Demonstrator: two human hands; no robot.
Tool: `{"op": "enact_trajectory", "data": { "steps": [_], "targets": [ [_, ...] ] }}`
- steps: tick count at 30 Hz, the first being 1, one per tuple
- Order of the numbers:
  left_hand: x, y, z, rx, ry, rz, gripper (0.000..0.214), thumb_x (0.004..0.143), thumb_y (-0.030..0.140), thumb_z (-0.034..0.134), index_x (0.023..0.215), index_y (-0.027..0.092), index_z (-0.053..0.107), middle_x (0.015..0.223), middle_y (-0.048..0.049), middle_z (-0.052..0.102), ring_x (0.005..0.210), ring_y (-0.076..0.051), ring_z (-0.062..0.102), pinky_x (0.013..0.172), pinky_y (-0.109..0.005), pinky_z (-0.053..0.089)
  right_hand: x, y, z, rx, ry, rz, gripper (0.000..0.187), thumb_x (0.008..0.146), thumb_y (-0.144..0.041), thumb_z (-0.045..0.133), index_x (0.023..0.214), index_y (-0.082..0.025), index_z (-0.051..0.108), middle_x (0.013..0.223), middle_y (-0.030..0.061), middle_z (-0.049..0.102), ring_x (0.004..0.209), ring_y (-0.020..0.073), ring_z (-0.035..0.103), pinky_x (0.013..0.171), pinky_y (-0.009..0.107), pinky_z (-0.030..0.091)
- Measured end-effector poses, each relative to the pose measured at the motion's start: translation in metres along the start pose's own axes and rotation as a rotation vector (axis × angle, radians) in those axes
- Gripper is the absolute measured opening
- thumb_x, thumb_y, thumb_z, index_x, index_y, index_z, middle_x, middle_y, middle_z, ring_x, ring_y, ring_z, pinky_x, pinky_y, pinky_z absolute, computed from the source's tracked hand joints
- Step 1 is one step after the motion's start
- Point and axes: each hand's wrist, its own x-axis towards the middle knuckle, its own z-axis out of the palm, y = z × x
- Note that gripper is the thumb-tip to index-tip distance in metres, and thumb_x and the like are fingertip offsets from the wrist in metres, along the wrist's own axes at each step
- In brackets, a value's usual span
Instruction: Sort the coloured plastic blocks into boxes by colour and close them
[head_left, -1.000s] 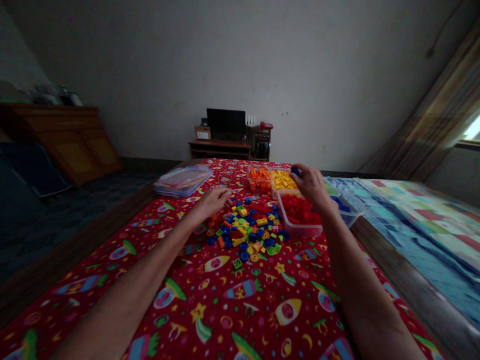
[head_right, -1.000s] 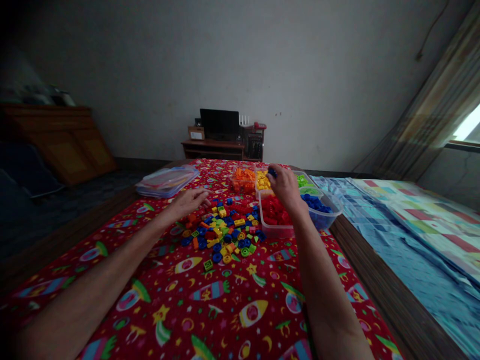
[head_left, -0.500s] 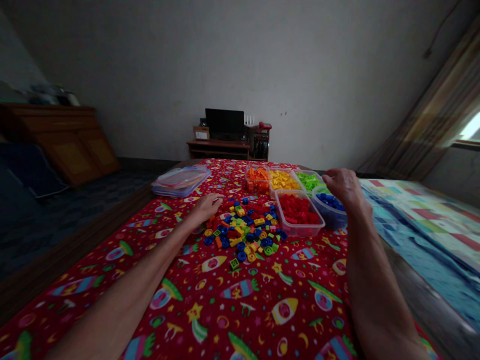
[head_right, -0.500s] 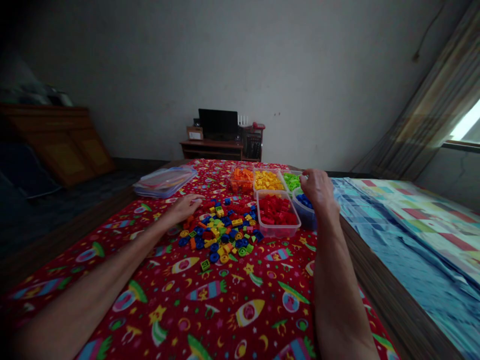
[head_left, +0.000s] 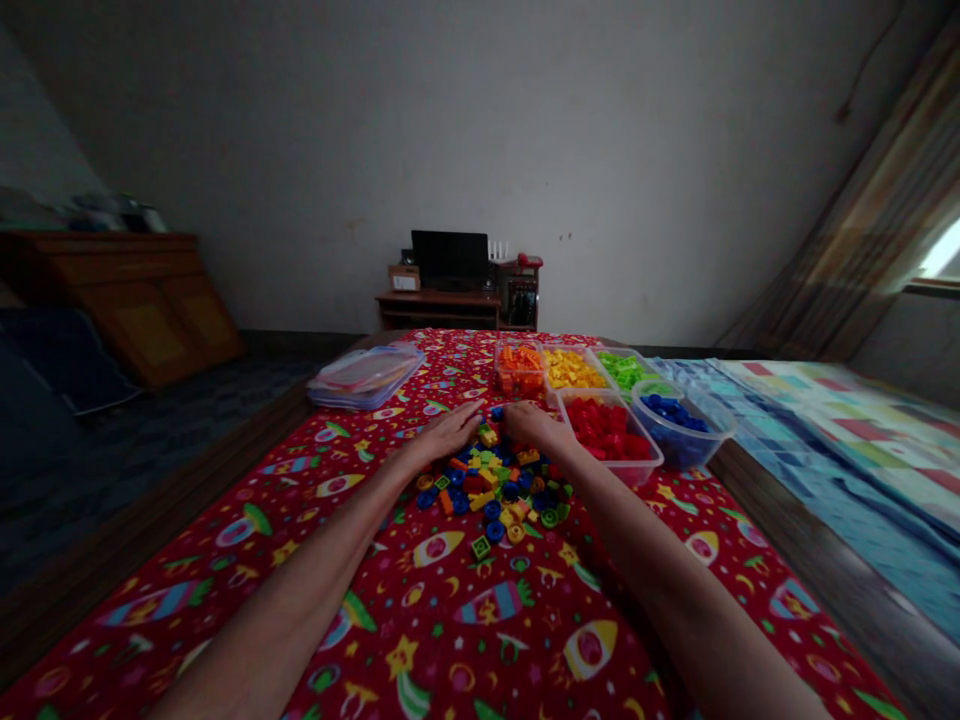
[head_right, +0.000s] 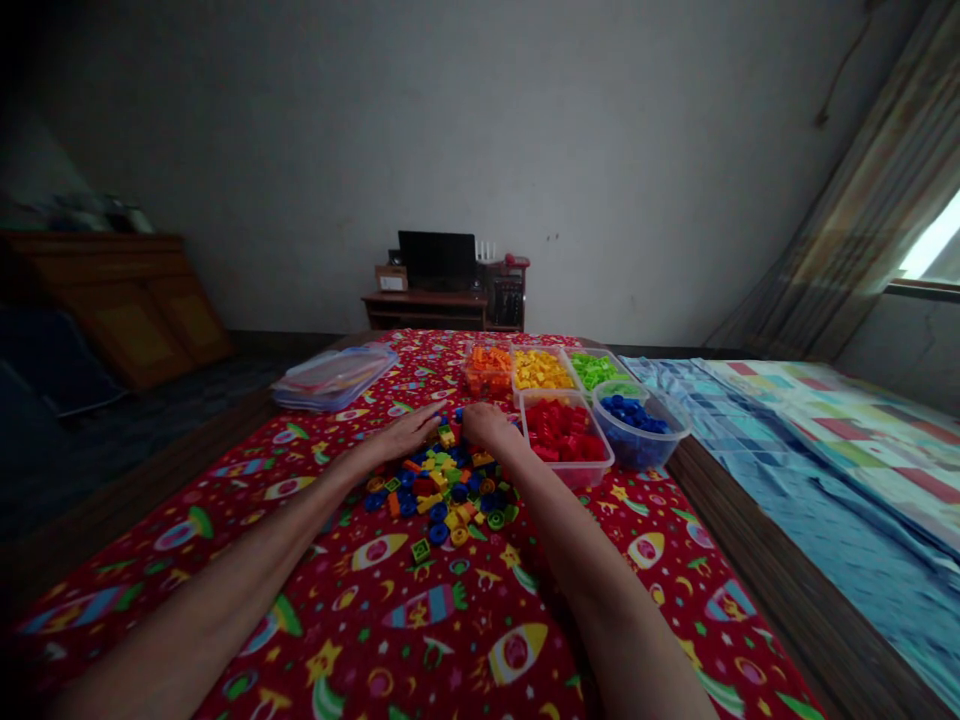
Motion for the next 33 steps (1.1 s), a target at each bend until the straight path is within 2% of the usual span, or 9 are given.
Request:
{"op": "enact_trajectory", "data": {
  "steps": [4,8,12,17,20,25,29,33],
  "targets": [
    [0.001,0.005,0.000,-0.138,-0.139,0.167,0.054,0.083,0.035,0.049,0.133,0.014,0.048,0.134,-0.0092,0.054,0.120,-0.024,0.052,0.104,-0.035,0.037,0.003,-0.001,-0.004,-0.033,-0.110,0.012,0.026,0.079,-0.011,0.053,0.100,-0.011,0.068,0.097,0.0146,0.069,0.092,0.0204,0.063,0.079,0.024,0.045],
    [-0.003,0.008,-0.003,-0.196,-0.132,0.176,0.055,0.072,0.019,0.055,0.126,0.017,0.055,0.127,-0.0053,0.061,0.111,-0.023,0.058,0.096,-0.031,0.044,-0.005,0.001,-0.015,-0.024,-0.187,-0.004,0.033,0.079,-0.020,0.058,0.110,-0.012,0.066,0.107,0.0138,0.067,0.099,0.0210,0.061,0.080,0.023,0.045],
    [-0.008,0.011,-0.010,-0.178,-0.097,0.096,0.049,0.069,0.015,0.052,0.117,0.017,0.063,0.114,-0.0045,0.068,0.101,-0.021,0.063,0.090,-0.030,0.047,-0.014,0.007,-0.028,0.055,-0.020,0.006,0.037,0.081,-0.020,0.054,0.116,-0.013,0.064,0.109,0.0115,0.067,0.099,0.0194,0.060,0.084,0.025,0.043],
    [-0.013,0.009,-0.020,-0.242,-0.030,-0.021,0.041,0.070,0.022,0.052,0.107,0.015,0.068,0.108,-0.0059,0.071,0.097,-0.023,0.064,0.088,-0.032,0.049,-0.014,0.015,-0.040,0.229,0.096,0.012,0.035,0.084,-0.011,0.041,0.104,-0.015,0.070,0.099,0.0073,0.070,0.088,0.0155,0.061,0.079,0.025,0.043],
    [-0.015,0.004,-0.022,-0.363,-0.017,-0.057,0.041,0.066,0.030,0.061,0.103,0.014,0.070,0.104,-0.0069,0.072,0.095,-0.024,0.065,0.085,-0.033,0.050,-0.012,0.018,-0.042,0.407,0.099,0.048,0.035,0.082,-0.010,0.042,0.102,-0.014,0.071,0.091,0.0057,0.070,0.075,0.0132,0.060,0.070,0.024,0.044],
    [-0.017,-0.004,-0.018,-0.498,-0.020,-0.082,0.048,0.057,0.040,0.071,0.097,0.014,0.071,0.095,-0.0069,0.073,0.086,-0.024,0.066,0.078,-0.033,0.052,-0.014,0.014,-0.042,0.962,0.064,0.171,0.038,0.078,-0.006,0.041,0.103,-0.013,0.069,0.070,0.0023,0.066,0.053,0.0083,0.052,0.052,0.019,0.040],
    [-0.018,-0.011,-0.014,-0.482,-0.046,-0.099,0.045,0.057,0.035,0.069,0.097,0.014,0.071,0.086,-0.0057,0.074,0.079,-0.023,0.066,0.072,-0.032,0.052,-0.016,0.006,-0.044,1.333,-0.019,0.278,0.035,0.077,-0.003,0.041,0.098,-0.013,0.068,0.064,0.0013,0.064,0.052,0.0082,0.053,0.050,0.018,0.043],
    [-0.021,-0.011,-0.015,-0.483,-0.060,-0.103,0.044,0.059,0.032,0.067,0.099,0.015,0.071,0.089,-0.0057,0.074,0.081,-0.022,0.066,0.074,-0.032,0.052,-0.017,0.002,-0.043,1.499,-0.097,0.378,0.024,0.087,-0.014,0.042,0.091,-0.015,0.066,0.066,0.0016,0.063,0.058,0.0091,0.057,0.050,0.017,0.045]
  ]
}}
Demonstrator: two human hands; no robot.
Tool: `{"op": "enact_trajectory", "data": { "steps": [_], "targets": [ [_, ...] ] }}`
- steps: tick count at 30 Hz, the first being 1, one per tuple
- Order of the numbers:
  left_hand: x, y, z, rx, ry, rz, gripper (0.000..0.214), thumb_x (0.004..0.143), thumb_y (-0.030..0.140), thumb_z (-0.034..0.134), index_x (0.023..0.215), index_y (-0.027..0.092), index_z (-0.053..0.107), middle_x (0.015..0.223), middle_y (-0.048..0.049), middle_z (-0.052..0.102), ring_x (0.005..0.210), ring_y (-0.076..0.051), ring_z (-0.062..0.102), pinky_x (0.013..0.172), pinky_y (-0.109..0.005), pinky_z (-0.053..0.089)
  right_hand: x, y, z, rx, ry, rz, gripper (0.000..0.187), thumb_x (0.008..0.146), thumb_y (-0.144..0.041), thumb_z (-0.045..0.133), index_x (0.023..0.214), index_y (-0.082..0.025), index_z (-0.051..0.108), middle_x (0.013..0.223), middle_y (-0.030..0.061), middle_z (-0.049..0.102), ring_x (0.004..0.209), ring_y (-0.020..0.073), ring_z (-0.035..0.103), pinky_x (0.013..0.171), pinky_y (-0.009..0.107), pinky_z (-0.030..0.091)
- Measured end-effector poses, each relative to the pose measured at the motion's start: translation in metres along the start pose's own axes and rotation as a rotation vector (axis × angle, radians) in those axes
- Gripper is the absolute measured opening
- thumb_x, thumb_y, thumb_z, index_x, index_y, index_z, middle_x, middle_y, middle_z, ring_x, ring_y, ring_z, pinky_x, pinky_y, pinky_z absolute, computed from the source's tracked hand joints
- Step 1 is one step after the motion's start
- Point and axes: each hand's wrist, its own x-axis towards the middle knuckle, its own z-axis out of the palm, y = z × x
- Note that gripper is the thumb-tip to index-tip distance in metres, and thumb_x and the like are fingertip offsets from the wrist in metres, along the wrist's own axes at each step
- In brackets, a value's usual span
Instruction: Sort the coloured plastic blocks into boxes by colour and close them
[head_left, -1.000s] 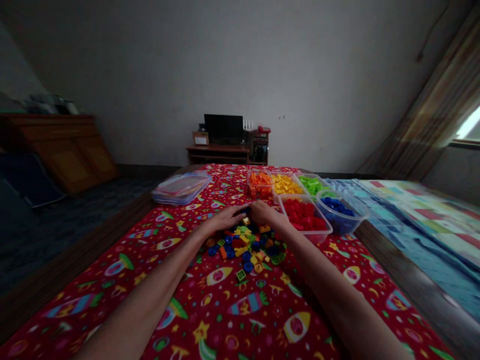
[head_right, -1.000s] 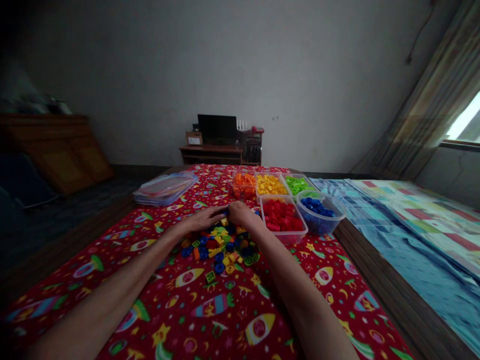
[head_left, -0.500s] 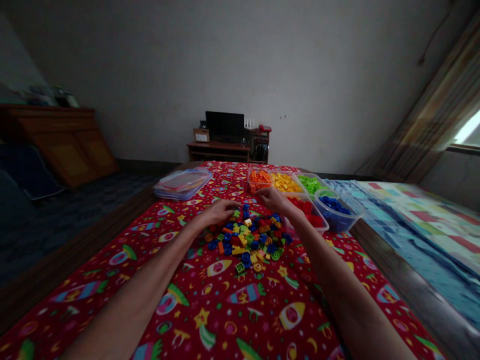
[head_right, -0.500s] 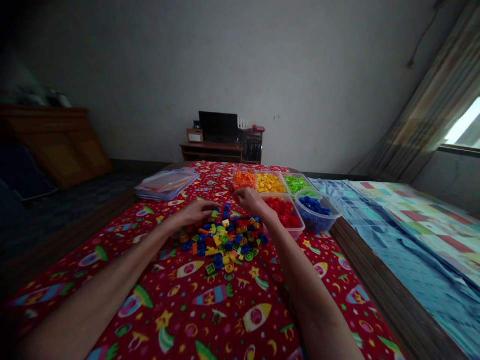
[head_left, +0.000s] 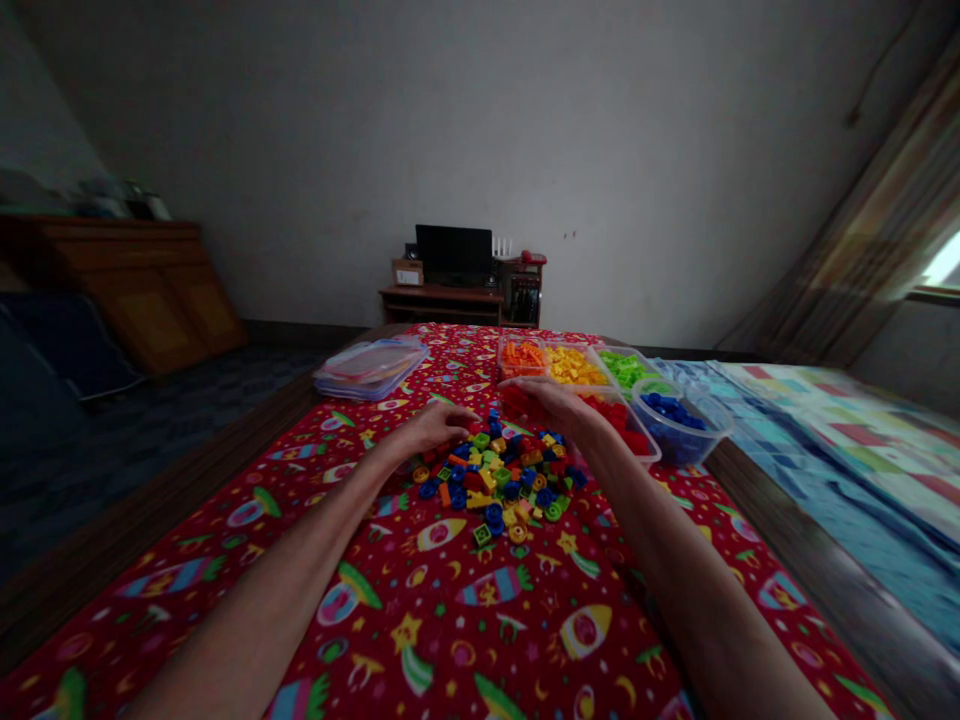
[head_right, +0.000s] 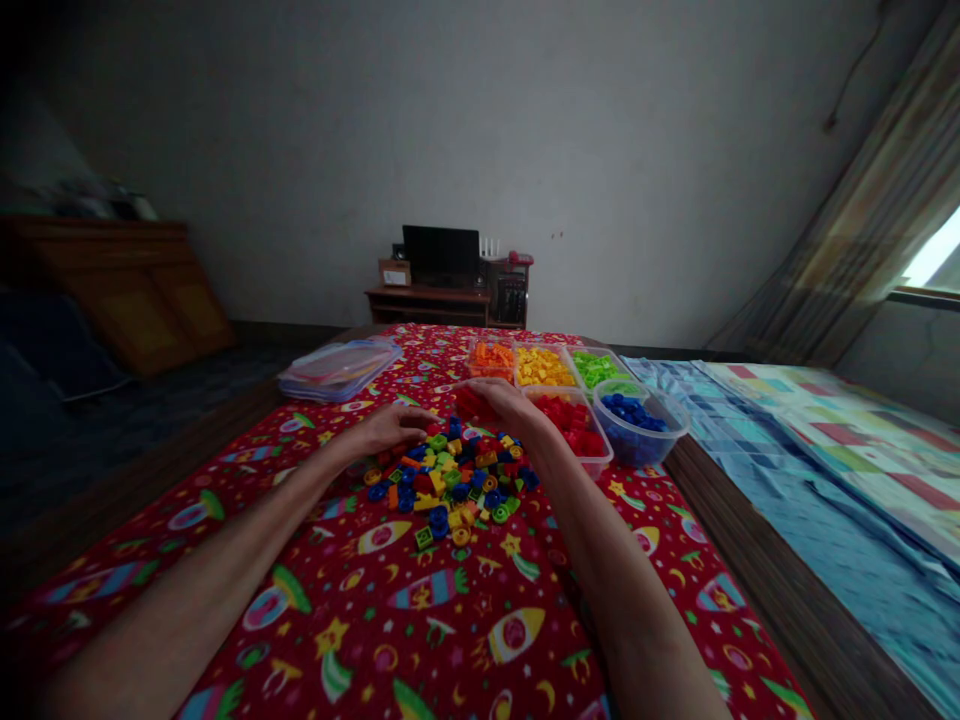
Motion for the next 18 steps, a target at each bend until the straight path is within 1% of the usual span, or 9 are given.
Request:
{"op": "enact_trajectory", "data": {
  "steps": [2,4,6,8,11,13,14,16,18],
  "targets": [
    [-0.002,0.002,-0.001,0.014,0.020,0.005,0.044,0.059,0.032,0.067,0.100,0.015,0.071,0.092,-0.0056,0.074,0.084,-0.023,0.066,0.075,-0.031,0.052,0.000,0.002,0.000,0.016,-0.003,0.038,0.021,0.088,-0.018,0.044,0.087,-0.015,0.064,0.067,0.0014,0.063,0.059,0.0087,0.057,0.051,0.017,0.045],
    [-0.003,0.003,-0.002,0.026,0.034,0.023,0.046,0.060,0.031,0.067,0.103,0.017,0.070,0.095,-0.0051,0.073,0.087,-0.023,0.065,0.076,-0.031,0.052,0.000,0.002,-0.002,0.002,0.000,0.023,0.016,0.086,-0.021,0.048,0.085,-0.015,0.063,0.069,0.0018,0.064,0.060,0.0087,0.058,0.051,0.017,0.046],
    [-0.003,0.001,-0.004,0.028,0.039,0.045,0.046,0.061,0.032,0.066,0.105,0.018,0.069,0.098,-0.0050,0.072,0.089,-0.023,0.065,0.078,-0.031,0.051,0.000,-0.001,-0.006,-0.048,0.034,-0.040,0.013,0.083,-0.025,0.054,0.083,-0.015,0.063,0.070,0.0021,0.064,0.058,0.0088,0.057,0.048,0.017,0.044],
    [-0.002,-0.002,-0.005,0.022,0.045,0.062,0.045,0.065,0.037,0.063,0.106,0.018,0.069,0.099,-0.0054,0.072,0.090,-0.022,0.065,0.080,-0.032,0.051,0.000,-0.006,-0.015,-0.144,0.107,-0.135,0.016,0.080,-0.029,0.057,0.080,-0.014,0.063,0.066,0.0015,0.062,0.053,0.0080,0.053,0.046,0.017,0.040],
    [-0.003,-0.007,-0.006,0.023,0.048,0.073,0.045,0.068,0.044,0.061,0.103,0.018,0.070,0.101,-0.0060,0.072,0.090,-0.023,0.064,0.081,-0.032,0.051,0.001,-0.015,-0.036,-0.400,0.292,-0.318,0.025,0.080,-0.033,0.053,0.070,-0.012,0.062,0.057,0.0000,0.057,0.047,0.0072,0.047,0.046,0.019,0.036],
    [-0.005,-0.006,-0.007,0.028,0.020,0.072,0.045,0.068,0.046,0.062,0.102,0.018,0.070,0.101,-0.0060,0.072,0.091,-0.023,0.064,0.081,-0.031,0.051,-0.001,-0.021,-0.054,-0.625,0.437,-0.416,0.028,0.081,-0.032,0.049,0.067,-0.012,0.063,0.056,0.0006,0.057,0.047,0.0080,0.047,0.048,0.020,0.036],
    [-0.006,-0.005,-0.008,0.030,-0.002,0.069,0.044,0.068,0.045,0.062,0.102,0.018,0.070,0.101,-0.0059,0.072,0.091,-0.022,0.064,0.080,-0.031,0.051,-0.003,-0.023,-0.062,-0.734,0.505,-0.430,0.028,0.081,-0.030,0.047,0.069,-0.012,0.065,0.058,0.0016,0.059,0.049,0.0089,0.049,0.050,0.021,0.037],
    [-0.010,0.001,-0.009,0.024,-0.062,0.061,0.043,0.068,0.043,0.063,0.103,0.020,0.070,0.100,-0.0053,0.072,0.090,-0.022,0.064,0.079,-0.029,0.051,-0.008,-0.025,-0.076,-0.938,0.620,-0.401,0.030,0.082,-0.027,0.044,0.078,-0.012,0.069,0.066,0.0047,0.064,0.056,0.0116,0.055,0.056,0.022,0.040],
    [-0.013,0.007,-0.010,0.017,-0.113,0.057,0.043,0.067,0.040,0.064,0.106,0.022,0.069,0.102,-0.0041,0.072,0.092,-0.021,0.064,0.079,-0.027,0.051,-0.014,-0.025,-0.087,-1.127,0.668,-0.334,0.031,0.083,-0.026,0.043,0.087,-0.012,0.070,0.074,0.0077,0.067,0.066,0.0145,0.059,0.063,0.024,0.042]
  ]
}}
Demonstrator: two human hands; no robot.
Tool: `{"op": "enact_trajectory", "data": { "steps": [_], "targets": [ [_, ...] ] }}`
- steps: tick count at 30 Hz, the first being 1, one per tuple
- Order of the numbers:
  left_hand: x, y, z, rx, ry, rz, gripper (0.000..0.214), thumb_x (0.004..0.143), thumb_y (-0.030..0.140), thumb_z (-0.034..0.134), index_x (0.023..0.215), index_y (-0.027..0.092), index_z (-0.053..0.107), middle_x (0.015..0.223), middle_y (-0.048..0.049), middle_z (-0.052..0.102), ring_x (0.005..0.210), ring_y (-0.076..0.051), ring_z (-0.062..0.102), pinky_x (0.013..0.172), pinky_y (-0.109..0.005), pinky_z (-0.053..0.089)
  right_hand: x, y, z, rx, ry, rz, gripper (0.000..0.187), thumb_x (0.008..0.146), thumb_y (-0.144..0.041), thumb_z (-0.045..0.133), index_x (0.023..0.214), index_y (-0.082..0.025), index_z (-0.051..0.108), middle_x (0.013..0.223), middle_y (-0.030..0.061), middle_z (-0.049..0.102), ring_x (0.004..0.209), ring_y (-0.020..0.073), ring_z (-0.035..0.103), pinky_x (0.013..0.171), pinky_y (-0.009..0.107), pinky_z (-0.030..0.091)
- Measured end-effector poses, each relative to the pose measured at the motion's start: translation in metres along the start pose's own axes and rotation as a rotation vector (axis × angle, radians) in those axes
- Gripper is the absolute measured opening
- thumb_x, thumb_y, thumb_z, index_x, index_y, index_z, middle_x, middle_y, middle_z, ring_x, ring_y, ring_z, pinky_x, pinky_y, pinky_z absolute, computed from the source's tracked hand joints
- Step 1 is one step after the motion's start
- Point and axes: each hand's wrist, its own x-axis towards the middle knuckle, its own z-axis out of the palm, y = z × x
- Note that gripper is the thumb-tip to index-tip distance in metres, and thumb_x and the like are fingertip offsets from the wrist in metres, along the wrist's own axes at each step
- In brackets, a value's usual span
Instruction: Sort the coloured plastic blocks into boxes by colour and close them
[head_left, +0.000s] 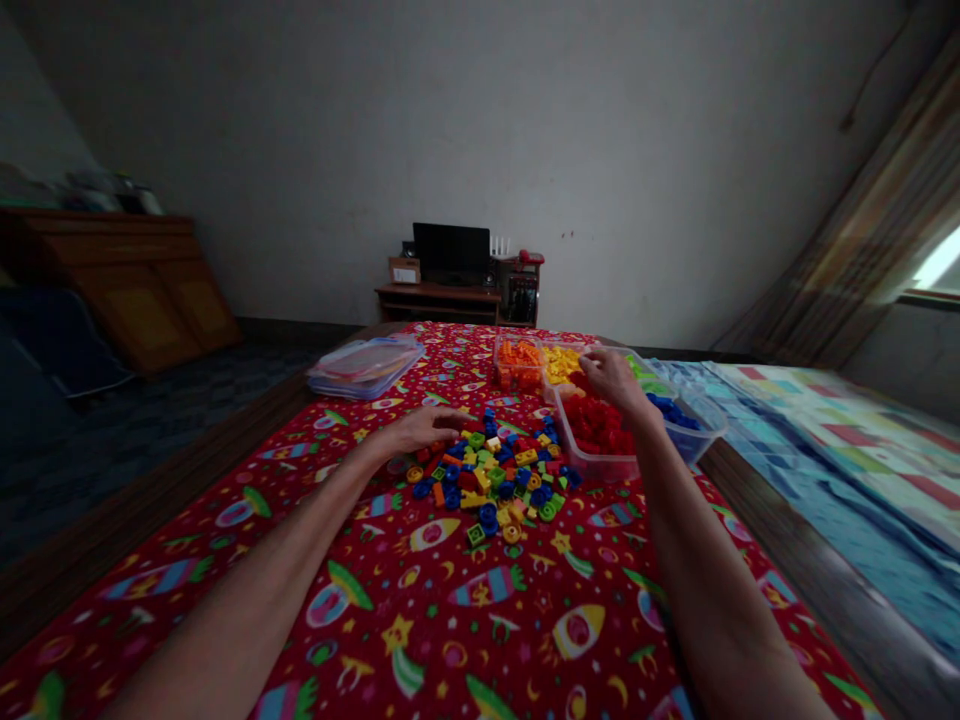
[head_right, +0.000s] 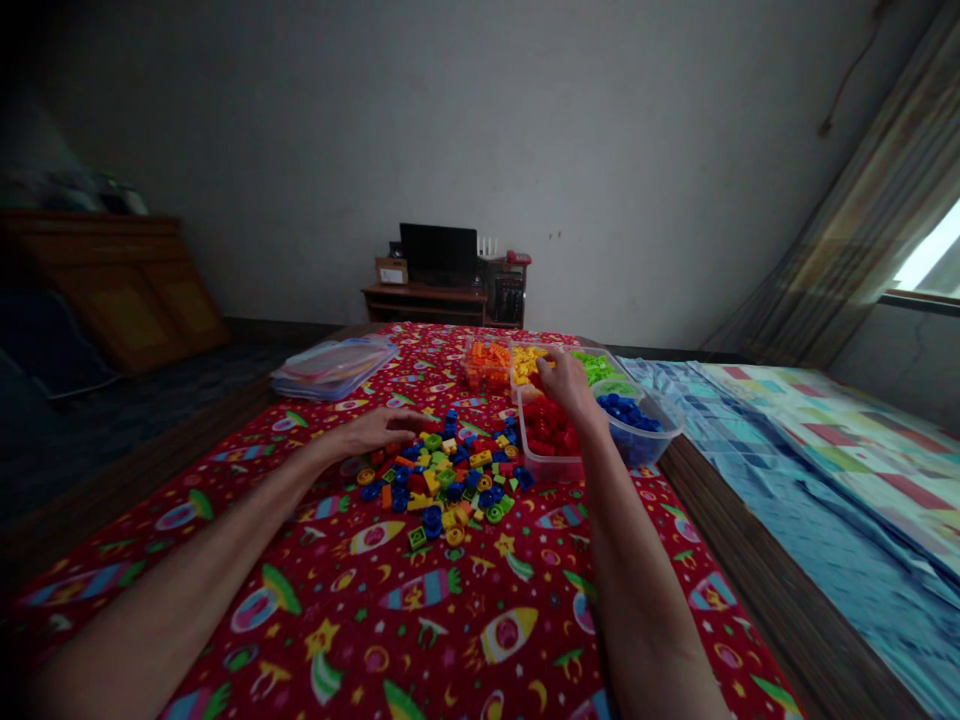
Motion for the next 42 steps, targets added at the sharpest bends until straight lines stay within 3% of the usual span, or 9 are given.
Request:
{"op": "enact_trajectory", "data": {
  "steps": [4,10,16,23,27,32,35,39,42],
  "targets": [
    [-0.001,0.008,0.003,0.046,-0.005,-0.005,0.046,0.064,0.035,0.066,0.107,0.021,0.068,0.106,-0.0040,0.071,0.097,-0.022,0.063,0.083,-0.027,0.049,-0.004,0.009,-0.007,-0.210,-0.013,-0.030,0.033,0.086,-0.026,0.042,0.095,-0.012,0.070,0.081,0.0118,0.069,0.078,0.0183,0.062,0.072,0.026,0.043],
    [0.005,-0.003,0.008,0.133,0.068,-0.002,0.042,0.064,0.037,0.064,0.102,0.018,0.070,0.098,-0.0056,0.071,0.091,-0.022,0.064,0.079,-0.027,0.050,-0.002,-0.008,-0.010,-0.228,0.067,-0.115,0.035,0.087,-0.025,0.039,0.095,-0.013,0.071,0.094,0.0148,0.069,0.085,0.0212,0.062,0.075,0.028,0.041],
    [0.005,-0.012,0.007,-0.058,0.220,-0.054,0.051,0.063,0.044,0.067,0.107,0.016,0.065,0.092,-0.0058,0.069,0.085,-0.020,0.064,0.077,-0.031,0.051,-0.014,-0.043,0.007,-0.182,-0.062,-0.291,0.029,0.086,-0.021,0.041,0.081,-0.015,0.069,0.076,0.0097,0.067,0.068,0.0158,0.056,0.063,0.026,0.036],
    [0.010,-0.006,0.011,-0.181,0.245,0.021,0.060,0.060,0.031,0.071,0.117,0.015,0.059,0.104,-0.0090,0.066,0.096,-0.022,0.061,0.082,-0.035,0.051,-0.044,-0.080,0.044,-0.259,-0.331,-0.456,0.025,0.085,-0.013,0.042,0.085,-0.015,0.067,0.077,0.0103,0.066,0.066,0.0136,0.055,0.059,0.024,0.033],
    [0.015,-0.011,0.020,-0.076,0.253,0.067,0.056,0.062,0.024,0.064,0.118,0.018,0.060,0.118,-0.0105,0.062,0.104,-0.025,0.059,0.084,-0.036,0.050,-0.054,-0.087,0.057,-0.320,-0.399,-0.480,0.028,0.086,-0.013,0.041,0.097,-0.015,0.067,0.085,0.0129,0.068,0.072,0.0166,0.061,0.060,0.024,0.036],
    [0.016,-0.009,0.027,0.167,0.209,0.094,0.032,0.067,0.022,0.057,0.095,0.019,0.071,0.099,-0.0058,0.071,0.095,-0.023,0.063,0.090,-0.036,0.047,-0.058,-0.087,0.061,-0.349,-0.425,-0.504,0.029,0.088,-0.014,0.040,0.100,-0.013,0.066,0.090,0.0165,0.068,0.079,0.0211,0.064,0.065,0.027,0.040],
    [0.014,-0.005,0.025,0.192,0.273,0.025,0.029,0.065,0.024,0.061,0.092,0.019,0.071,0.093,-0.0050,0.072,0.089,-0.024,0.065,0.086,-0.035,0.049,-0.057,-0.086,0.060,-0.348,-0.433,-0.499,0.029,0.087,-0.015,0.041,0.099,-0.014,0.067,0.090,0.0161,0.069,0.080,0.0215,0.064,0.064,0.026,0.040],
    [0.010,0.004,0.021,-0.049,0.356,-0.105,0.033,0.062,0.035,0.069,0.089,0.015,0.069,0.082,-0.0046,0.071,0.080,-0.024,0.066,0.076,-0.035,0.052,-0.056,-0.085,0.060,-0.324,-0.432,-0.484,0.028,0.088,-0.015,0.041,0.101,-0.014,0.066,0.093,0.0152,0.069,0.083,0.0207,0.064,0.067,0.025,0.041],
    [0.006,0.018,0.019,-0.381,0.374,-0.112,0.042,0.061,0.040,0.075,0.094,0.016,0.065,0.092,-0.0056,0.070,0.087,-0.022,0.065,0.077,-0.034,0.052,-0.056,-0.085,0.062,-0.220,-0.387,-0.532,0.032,0.090,-0.020,0.045,0.119,-0.016,0.057,0.101,0.0143,0.067,0.092,0.0211,0.062,0.075,0.027,0.042]
  ]
}}
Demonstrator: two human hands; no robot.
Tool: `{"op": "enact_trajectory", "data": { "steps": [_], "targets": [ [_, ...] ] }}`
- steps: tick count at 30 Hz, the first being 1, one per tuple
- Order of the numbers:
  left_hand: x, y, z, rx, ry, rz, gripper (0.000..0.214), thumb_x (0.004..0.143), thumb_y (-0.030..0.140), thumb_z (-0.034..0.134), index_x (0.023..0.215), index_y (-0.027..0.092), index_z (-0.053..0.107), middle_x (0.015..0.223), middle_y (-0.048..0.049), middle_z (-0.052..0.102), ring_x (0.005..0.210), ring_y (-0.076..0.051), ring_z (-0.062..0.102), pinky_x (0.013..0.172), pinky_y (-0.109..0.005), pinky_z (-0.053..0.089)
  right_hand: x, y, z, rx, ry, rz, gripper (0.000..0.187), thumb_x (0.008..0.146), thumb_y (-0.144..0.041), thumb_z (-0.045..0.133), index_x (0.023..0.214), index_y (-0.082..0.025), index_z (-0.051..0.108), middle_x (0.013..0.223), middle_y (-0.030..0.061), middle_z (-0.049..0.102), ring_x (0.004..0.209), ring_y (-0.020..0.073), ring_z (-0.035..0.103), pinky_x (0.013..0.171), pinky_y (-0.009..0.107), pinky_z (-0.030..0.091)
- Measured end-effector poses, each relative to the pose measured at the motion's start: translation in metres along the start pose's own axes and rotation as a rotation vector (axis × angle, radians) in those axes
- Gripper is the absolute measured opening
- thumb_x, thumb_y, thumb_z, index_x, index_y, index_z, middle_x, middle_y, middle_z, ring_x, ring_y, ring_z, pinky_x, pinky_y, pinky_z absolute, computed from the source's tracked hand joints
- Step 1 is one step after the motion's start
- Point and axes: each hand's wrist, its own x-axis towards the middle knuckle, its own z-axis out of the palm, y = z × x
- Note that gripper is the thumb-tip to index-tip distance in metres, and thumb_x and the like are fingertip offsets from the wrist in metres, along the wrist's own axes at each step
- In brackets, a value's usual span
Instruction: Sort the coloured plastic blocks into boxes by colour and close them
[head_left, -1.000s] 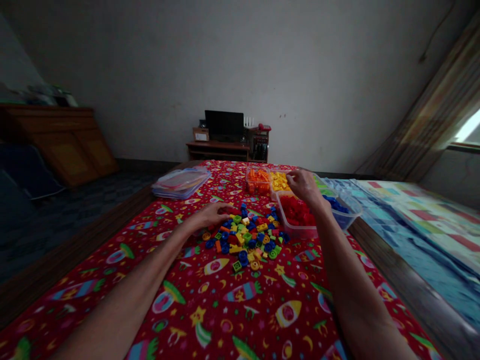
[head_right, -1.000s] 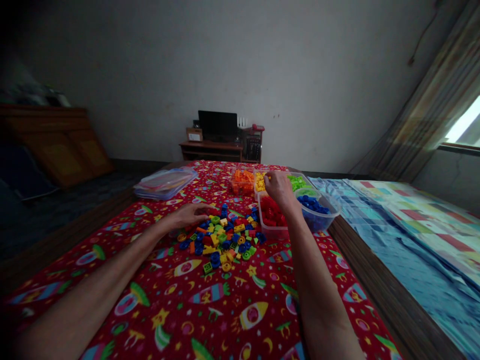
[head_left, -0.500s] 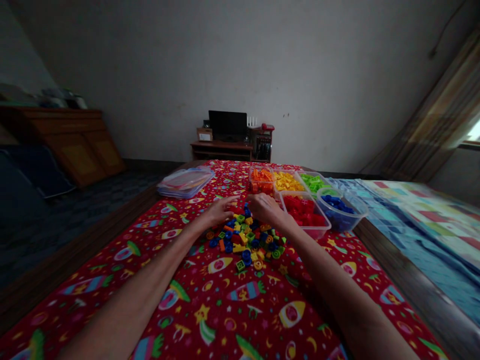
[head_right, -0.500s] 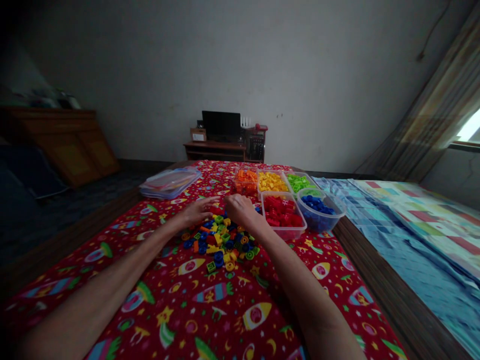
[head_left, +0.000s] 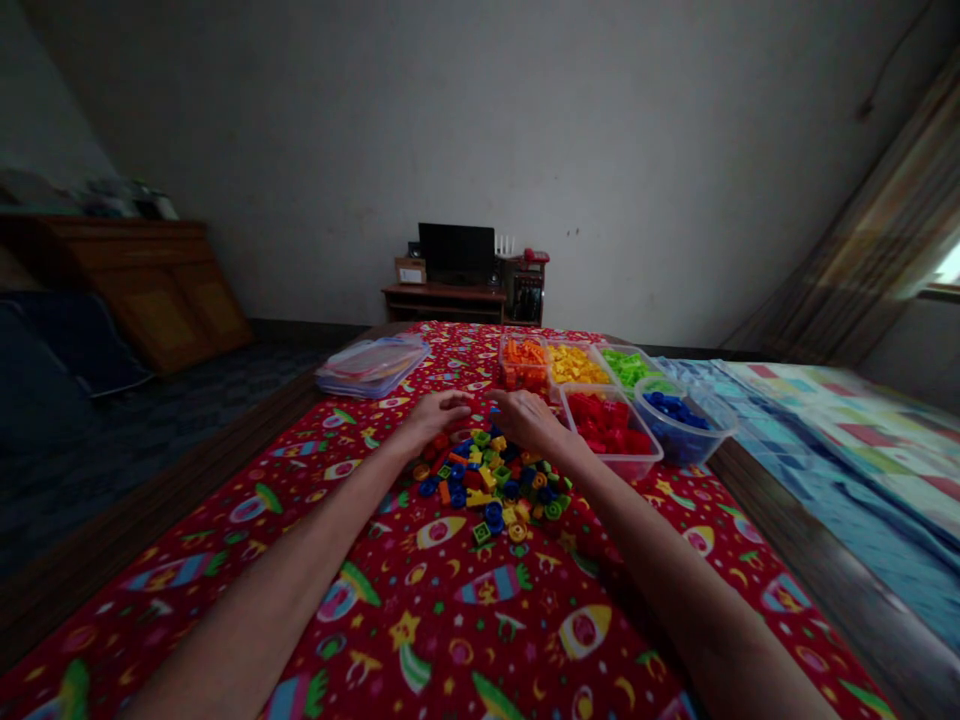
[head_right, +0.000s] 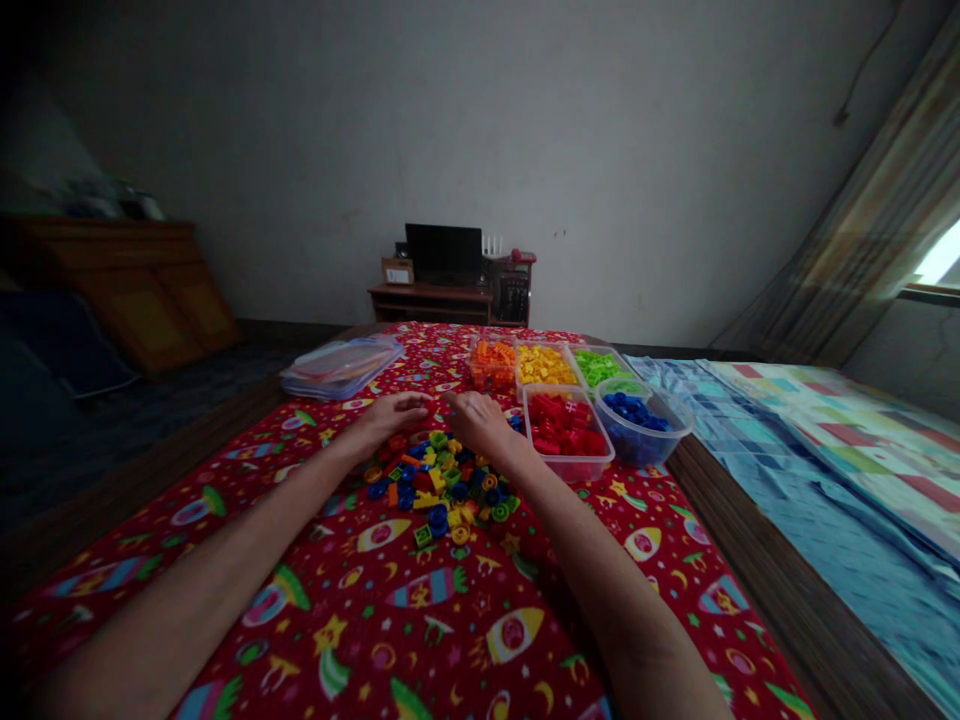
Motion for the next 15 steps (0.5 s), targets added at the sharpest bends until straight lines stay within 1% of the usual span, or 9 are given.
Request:
{"op": "enact_trajectory", "data": {
  "steps": [2,4,6,8,10,12,14,15],
  "targets": [
    [-0.003,0.009,0.004,-0.157,-0.025,-0.036,0.044,0.061,0.040,0.077,0.096,0.017,0.064,0.099,-0.0062,0.069,0.092,-0.021,0.064,0.080,-0.033,0.052,0.002,-0.001,0.004,0.075,0.058,-0.072,0.039,0.090,-0.026,0.048,0.128,-0.018,0.049,0.109,0.0147,0.064,0.098,0.0215,0.059,0.078,0.028,0.042],
    [-0.004,0.016,0.009,-0.241,-0.049,-0.065,0.043,0.062,0.039,0.078,0.096,0.017,0.064,0.100,-0.0060,0.068,0.093,-0.020,0.063,0.080,-0.031,0.052,0.004,-0.001,0.008,0.143,0.096,-0.141,0.041,0.089,-0.029,0.050,0.130,-0.019,0.047,0.113,0.0149,0.062,0.098,0.0212,0.058,0.079,0.028,0.042],
    [-0.004,0.019,0.014,-0.275,-0.062,-0.071,0.042,0.063,0.039,0.078,0.096,0.018,0.063,0.096,-0.0048,0.068,0.092,-0.019,0.064,0.079,-0.031,0.052,0.007,-0.001,0.011,0.190,0.119,-0.176,0.037,0.091,-0.026,0.048,0.127,-0.019,0.049,0.110,0.0135,0.062,0.093,0.0199,0.058,0.076,0.027,0.041],
    [-0.004,0.022,0.020,-0.282,-0.082,-0.052,0.041,0.066,0.041,0.076,0.098,0.018,0.062,0.095,-0.0036,0.068,0.092,-0.019,0.064,0.081,-0.031,0.051,0.007,0.001,0.010,0.204,0.131,-0.182,0.031,0.091,-0.024,0.045,0.121,-0.018,0.053,0.102,0.0116,0.065,0.086,0.0180,0.058,0.072,0.026,0.040],
    [-0.004,0.024,0.024,-0.277,-0.090,-0.028,0.042,0.071,0.043,0.072,0.103,0.018,0.060,0.097,-0.0041,0.067,0.092,-0.018,0.064,0.085,-0.031,0.050,0.006,0.005,0.003,0.171,0.148,-0.144,0.028,0.091,-0.023,0.044,0.115,-0.016,0.057,0.094,0.0107,0.066,0.079,0.0166,0.058,0.069,0.025,0.038],
    [-0.005,0.028,0.027,-0.235,-0.073,-0.020,0.044,0.078,0.045,0.065,0.110,0.017,0.056,0.101,-0.0065,0.067,0.091,-0.018,0.065,0.086,-0.033,0.051,0.003,0.012,-0.010,0.100,0.176,-0.047,0.026,0.090,-0.026,0.045,0.109,-0.014,0.060,0.087,0.0106,0.066,0.075,0.0162,0.057,0.066,0.025,0.037],
    [-0.006,0.034,0.031,-0.099,-0.050,0.019,0.045,0.083,0.047,0.056,0.116,0.016,0.052,0.106,-0.0091,0.065,0.089,-0.020,0.066,0.085,-0.036,0.052,-0.003,0.023,-0.027,0.022,0.217,0.078,0.027,0.090,-0.028,0.046,0.106,-0.014,0.061,0.086,0.0107,0.067,0.074,0.0164,0.057,0.066,0.026,0.036],
    [-0.008,0.037,0.035,0.011,-0.048,0.072,0.045,0.085,0.047,0.054,0.117,0.016,0.052,0.109,-0.0098,0.065,0.092,-0.021,0.065,0.086,-0.038,0.052,-0.006,0.030,-0.036,-0.017,0.240,0.138,0.027,0.089,-0.028,0.046,0.106,-0.014,0.062,0.088,0.0108,0.067,0.075,0.0168,0.058,0.066,0.026,0.036]
  ]
}}
